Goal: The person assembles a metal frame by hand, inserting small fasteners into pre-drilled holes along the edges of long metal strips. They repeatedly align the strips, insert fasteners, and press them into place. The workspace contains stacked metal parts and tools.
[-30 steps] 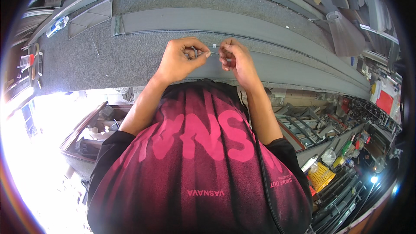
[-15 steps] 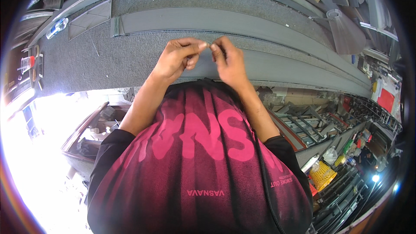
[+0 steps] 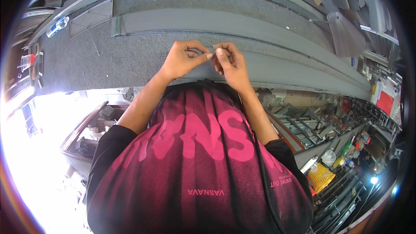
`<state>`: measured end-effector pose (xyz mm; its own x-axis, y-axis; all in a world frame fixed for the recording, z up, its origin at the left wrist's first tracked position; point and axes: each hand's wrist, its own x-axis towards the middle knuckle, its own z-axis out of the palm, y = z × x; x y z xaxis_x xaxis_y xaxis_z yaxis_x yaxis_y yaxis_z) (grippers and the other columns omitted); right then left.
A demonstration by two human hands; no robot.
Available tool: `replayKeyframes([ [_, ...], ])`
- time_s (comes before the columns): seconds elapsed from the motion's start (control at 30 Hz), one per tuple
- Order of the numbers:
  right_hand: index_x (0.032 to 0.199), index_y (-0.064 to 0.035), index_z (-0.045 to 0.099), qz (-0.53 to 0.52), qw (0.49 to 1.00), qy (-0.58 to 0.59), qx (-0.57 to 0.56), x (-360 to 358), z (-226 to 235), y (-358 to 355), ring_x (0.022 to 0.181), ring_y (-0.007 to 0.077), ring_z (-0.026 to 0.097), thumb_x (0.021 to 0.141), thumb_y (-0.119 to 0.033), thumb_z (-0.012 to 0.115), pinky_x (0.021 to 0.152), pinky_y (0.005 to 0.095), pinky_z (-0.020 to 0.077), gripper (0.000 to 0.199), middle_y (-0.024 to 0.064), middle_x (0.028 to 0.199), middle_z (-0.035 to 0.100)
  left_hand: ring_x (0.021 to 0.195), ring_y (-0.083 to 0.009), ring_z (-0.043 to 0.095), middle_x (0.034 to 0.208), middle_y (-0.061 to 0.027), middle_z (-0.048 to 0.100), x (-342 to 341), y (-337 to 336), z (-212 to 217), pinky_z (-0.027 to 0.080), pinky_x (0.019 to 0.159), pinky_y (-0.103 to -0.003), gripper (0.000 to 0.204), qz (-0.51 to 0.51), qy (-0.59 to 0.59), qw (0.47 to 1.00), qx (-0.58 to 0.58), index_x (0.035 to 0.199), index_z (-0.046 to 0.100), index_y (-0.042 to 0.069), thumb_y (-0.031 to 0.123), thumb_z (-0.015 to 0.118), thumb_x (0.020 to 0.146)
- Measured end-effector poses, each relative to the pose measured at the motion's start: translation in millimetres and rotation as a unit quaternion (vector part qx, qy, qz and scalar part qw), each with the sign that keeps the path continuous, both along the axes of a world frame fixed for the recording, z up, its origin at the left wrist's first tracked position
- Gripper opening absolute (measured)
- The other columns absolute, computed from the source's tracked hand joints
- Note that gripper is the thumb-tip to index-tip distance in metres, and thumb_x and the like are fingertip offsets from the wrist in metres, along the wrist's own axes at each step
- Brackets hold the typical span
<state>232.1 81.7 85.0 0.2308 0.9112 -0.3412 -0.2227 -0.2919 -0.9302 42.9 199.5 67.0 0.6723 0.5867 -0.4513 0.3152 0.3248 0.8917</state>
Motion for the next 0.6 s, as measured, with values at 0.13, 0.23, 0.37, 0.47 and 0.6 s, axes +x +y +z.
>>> replayKeyframes([
  [0.13,0.119,-0.0012,0.068,0.02,0.999,-0.008,0.05,2.7,-7.6,-3.0,0.08,0.0109,0.065,0.114,-0.016,0.07,0.067,0.027,0.0525,0.016,0.0071,0.098,0.074,0.065,-0.0067,0.055,0.087,-0.0043,0.073,6.7,-2.5,6.1,0.039,0.053,-0.025,0.021,0.076,-0.098,0.982,-0.144,0.109,0.08,-0.003,0.016,0.086,0.102],
  [0.23,0.115,-0.0007,0.068,0.03,0.998,-0.029,0.037,7.4,-10.9,-5.9,0.08,0.007,0.064,0.11,-0.013,0.072,0.066,0.0244,0.05,0.013,0.0036,0.097,0.073,0.063,-0.007,0.055,0.079,-0.003,0.069,7.3,-5.6,5.4,0.04,0.052,-0.025,0.023,0.082,-0.109,0.977,-0.167,0.106,0.08,-0.005,0.016,0.086,0.102],
  [0.37,0.102,-0.0024,0.067,0.054,0.984,-0.148,0.086,5.9,-6.3,-5.6,0.08,0.0177,0.068,0.099,-0.009,0.078,0.07,0.0307,0.0544,0.014,0.0085,0.1,0.075,0.064,-0.0065,0.055,0.082,-0.0038,0.07,3.6,-6.0,6.3,0.04,0.052,-0.026,0.02,0.034,-0.052,0.988,-0.141,0.103,0.081,-0.004,0.016,0.086,0.1],
  [0.47,0.091,-0.0035,0.066,0.021,0.902,-0.394,0.177,0.3,0.8,0.4,0.079,0.0269,0.069,0.083,-0.005,0.084,0.069,0.0373,0.055,0.02,0.0093,0.097,0.073,0.06,-0.0072,0.055,0.084,-0.0053,0.073,7.3,-8.0,9.3,0.041,0.05,-0.027,0.022,0.027,0.016,0.995,-0.092,0.1,0.084,-0.004,0.016,0.088,0.095],
  [0.6,0.089,-0.0039,0.067,0.01,0.824,-0.498,0.271,0.3,3.7,9.2,0.086,0.0314,0.07,0.075,-0.001,0.083,0.073,0.0406,0.0564,0.021,0.0097,0.096,0.073,0.06,-0.0079,0.057,0.089,-0.0074,0.078,9.4,-4.3,10.6,0.043,0.051,-0.028,0.022,0.021,0.067,0.995,-0.069,0.099,0.087,-0.003,0.017,0.088,0.09],
])
